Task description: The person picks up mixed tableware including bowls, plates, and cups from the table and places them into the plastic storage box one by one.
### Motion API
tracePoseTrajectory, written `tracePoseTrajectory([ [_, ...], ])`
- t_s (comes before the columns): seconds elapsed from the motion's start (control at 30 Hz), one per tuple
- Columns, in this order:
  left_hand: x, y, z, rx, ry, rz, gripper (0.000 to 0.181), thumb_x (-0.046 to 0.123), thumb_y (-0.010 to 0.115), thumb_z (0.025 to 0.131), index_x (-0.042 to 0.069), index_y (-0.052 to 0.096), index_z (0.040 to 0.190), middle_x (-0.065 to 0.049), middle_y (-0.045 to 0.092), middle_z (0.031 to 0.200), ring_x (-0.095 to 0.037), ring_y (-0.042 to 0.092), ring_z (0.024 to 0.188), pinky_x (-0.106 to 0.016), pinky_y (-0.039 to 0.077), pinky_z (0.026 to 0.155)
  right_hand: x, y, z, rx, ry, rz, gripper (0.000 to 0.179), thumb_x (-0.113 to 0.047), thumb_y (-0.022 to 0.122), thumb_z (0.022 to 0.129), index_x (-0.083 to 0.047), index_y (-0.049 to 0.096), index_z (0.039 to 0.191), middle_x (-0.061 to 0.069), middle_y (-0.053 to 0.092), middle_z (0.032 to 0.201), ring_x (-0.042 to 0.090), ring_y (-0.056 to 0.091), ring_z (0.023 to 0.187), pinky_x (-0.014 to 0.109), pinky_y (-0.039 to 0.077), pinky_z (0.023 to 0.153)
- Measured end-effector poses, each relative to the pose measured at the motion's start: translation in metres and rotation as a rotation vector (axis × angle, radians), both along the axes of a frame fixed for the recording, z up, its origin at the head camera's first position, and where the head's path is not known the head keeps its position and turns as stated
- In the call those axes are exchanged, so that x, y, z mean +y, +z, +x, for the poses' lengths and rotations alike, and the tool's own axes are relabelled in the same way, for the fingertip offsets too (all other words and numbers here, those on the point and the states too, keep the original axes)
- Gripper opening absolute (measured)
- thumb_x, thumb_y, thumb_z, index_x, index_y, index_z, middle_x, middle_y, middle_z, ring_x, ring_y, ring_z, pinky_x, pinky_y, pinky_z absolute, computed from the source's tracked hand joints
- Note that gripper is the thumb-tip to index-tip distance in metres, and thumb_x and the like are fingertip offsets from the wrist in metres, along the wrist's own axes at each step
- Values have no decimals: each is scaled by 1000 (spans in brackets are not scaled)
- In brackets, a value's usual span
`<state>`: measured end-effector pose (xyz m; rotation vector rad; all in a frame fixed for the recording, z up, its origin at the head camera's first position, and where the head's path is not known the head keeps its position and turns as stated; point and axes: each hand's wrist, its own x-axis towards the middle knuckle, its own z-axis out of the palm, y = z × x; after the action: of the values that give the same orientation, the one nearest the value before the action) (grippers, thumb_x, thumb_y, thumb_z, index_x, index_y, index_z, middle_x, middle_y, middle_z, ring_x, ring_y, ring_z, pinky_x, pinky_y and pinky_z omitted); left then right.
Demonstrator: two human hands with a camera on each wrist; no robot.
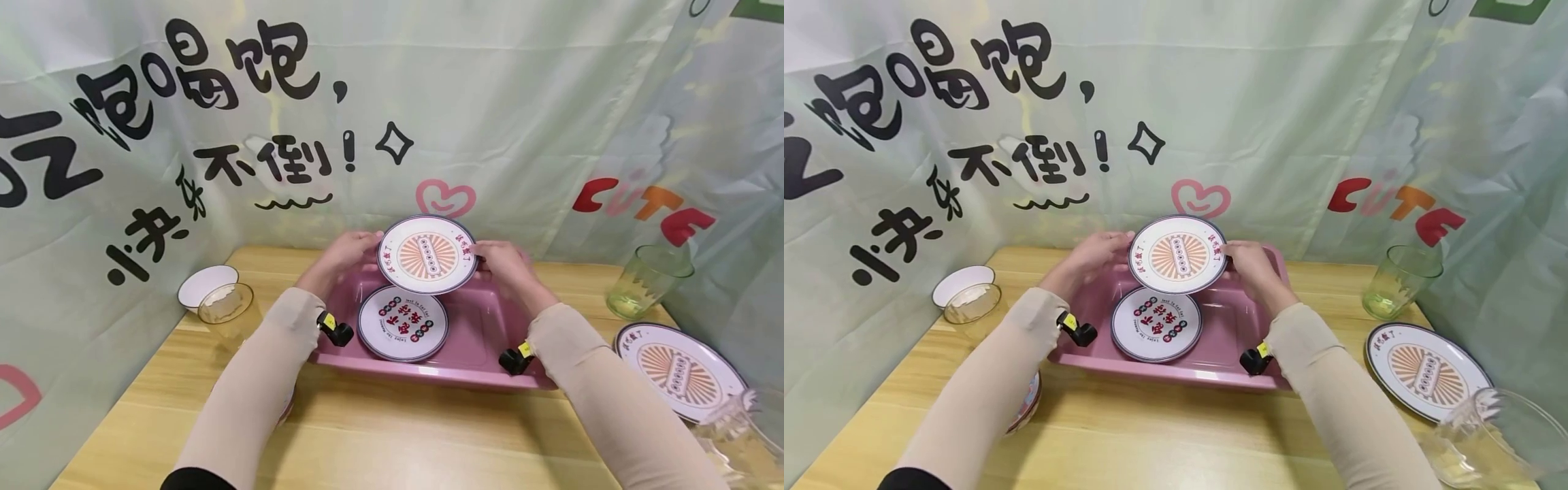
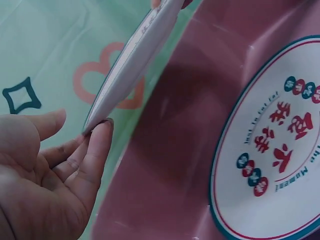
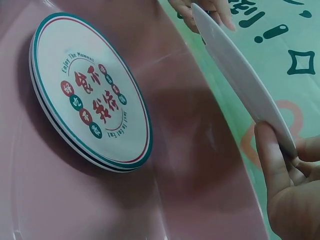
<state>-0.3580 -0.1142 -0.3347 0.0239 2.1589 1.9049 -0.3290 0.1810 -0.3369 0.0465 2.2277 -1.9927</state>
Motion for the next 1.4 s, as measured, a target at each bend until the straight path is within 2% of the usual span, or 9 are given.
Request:
tracePoseTrajectory([
  [0.23,5,-12,1,52,41,-55,41,25,56,101,3,56,136,-11,68,92,-14,62,66,-27,56,64,-9,-6,-4,-18,66,-49,40,-11,46,103,10,46,137,3,60,85,8,58,65,20,54,62],
  [0.37,6,-16,4,49,48,-118,36,22,53,102,-1,60,130,-11,69,88,-14,64,64,-36,58,74,-13,-13,-5,-59,91,-28,41,-11,45,104,10,43,139,6,60,89,10,61,68,22,56,63],
  [0.47,6,-19,7,58,46,-227,33,20,50,103,-3,65,120,-9,67,82,-13,61,64,-44,55,84,-14,-18,-5,-68,102,8,41,-11,45,104,11,43,138,8,59,91,11,62,69,24,57,65],
  [0.63,6,-21,8,136,41,-440,31,17,48,103,0,64,124,-10,64,89,-13,55,70,-39,53,82,-18,-25,-7,-66,127,44,35,-10,45,103,12,49,131,10,58,93,12,62,71,28,58,71],
  [0.8,5,-24,4,167,3,-597,34,14,48,103,2,58,132,-13,64,115,-18,57,82,-26,51,70,-21,-28,-10,-81,157,103,32,-11,45,104,8,48,130,13,57,100,15,62,76,37,57,80],
  [0.97,5,-25,3,185,-49,-714,33,11,49,101,0,58,130,-15,63,121,-20,59,80,-23,49,60,-23,-30,-11,-99,181,143,32,-9,44,103,8,46,130,15,57,98,17,62,74,42,57,81],
  [1.1,6,-24,3,209,-107,-842,34,10,49,101,-1,57,131,-16,62,125,-22,61,84,-24,50,61,-23,-34,-12,-123,212,157,31,-6,44,102,10,45,128,14,57,95,17,62,72,38,59,75],
  [1.27,8,-24,2,227,-165,-989,35,12,49,101,1,58,133,-15,61,129,-24,62,96,-27,53,70,-24,-37,-13,-158,235,163,27,-2,45,101,10,46,125,13,57,92,16,61,68,34,59,69],
  [1.4,8,-27,2,213,-187,-1038,34,12,51,101,1,59,131,-14,63,125,-24,63,94,-27,54,69,-25,-40,-12,-170,244,182,26,-1,46,99,10,46,123,15,56,94,16,60,68,35,59,69],
])
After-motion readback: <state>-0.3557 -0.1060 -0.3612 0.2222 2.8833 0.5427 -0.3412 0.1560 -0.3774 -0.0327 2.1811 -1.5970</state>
